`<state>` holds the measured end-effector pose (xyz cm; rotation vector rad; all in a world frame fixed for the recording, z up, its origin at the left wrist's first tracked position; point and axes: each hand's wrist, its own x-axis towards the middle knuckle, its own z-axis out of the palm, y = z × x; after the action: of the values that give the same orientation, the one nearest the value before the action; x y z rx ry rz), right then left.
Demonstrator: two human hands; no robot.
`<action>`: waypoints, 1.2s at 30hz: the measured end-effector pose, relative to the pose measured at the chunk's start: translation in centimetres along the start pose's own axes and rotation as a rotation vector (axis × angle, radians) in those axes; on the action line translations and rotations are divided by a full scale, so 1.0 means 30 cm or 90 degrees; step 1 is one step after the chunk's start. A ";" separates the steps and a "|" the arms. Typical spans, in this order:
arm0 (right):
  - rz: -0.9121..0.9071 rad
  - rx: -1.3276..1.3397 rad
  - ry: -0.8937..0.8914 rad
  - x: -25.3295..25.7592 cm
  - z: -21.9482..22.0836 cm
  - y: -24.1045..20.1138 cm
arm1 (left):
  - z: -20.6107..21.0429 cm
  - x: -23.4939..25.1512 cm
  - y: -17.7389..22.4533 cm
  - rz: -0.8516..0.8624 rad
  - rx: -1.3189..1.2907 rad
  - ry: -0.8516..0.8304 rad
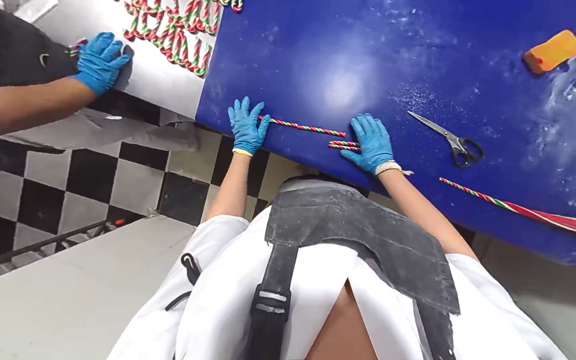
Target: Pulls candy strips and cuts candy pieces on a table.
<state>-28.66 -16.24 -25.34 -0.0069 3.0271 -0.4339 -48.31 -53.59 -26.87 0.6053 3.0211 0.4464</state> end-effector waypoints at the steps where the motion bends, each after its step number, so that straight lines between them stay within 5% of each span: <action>1: -0.020 0.007 0.003 0.055 0.009 -0.060 | -0.001 0.000 0.000 0.014 -0.003 -0.006; 7: -0.019 0.022 0.021 0.261 0.040 -0.284 | 0.000 0.027 0.110 0.046 -0.008 -0.067; 13: 0.003 0.023 0.055 0.168 0.046 -0.219 | 0.018 0.039 0.354 0.020 0.118 -0.158; 22: 0.041 -0.014 0.013 0.067 0.057 -0.135 | -0.017 0.163 0.209 -0.179 0.135 -0.131; 26: -0.054 0.027 0.028 0.186 0.066 -0.230 | 0.007 0.208 0.318 -0.145 0.122 -0.167; 29: -0.146 0.126 0.173 0.203 0.092 -0.292 | 0.031 0.185 0.445 -0.076 0.095 -0.203; 36: 0.188 0.175 0.287 -0.119 0.097 -0.137 | 0.119 -0.017 0.647 0.055 0.091 -0.133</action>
<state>-24.89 -20.95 -26.66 0.6260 3.2761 -0.9251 -40.29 -35.68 -24.79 0.7416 2.8527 0.1580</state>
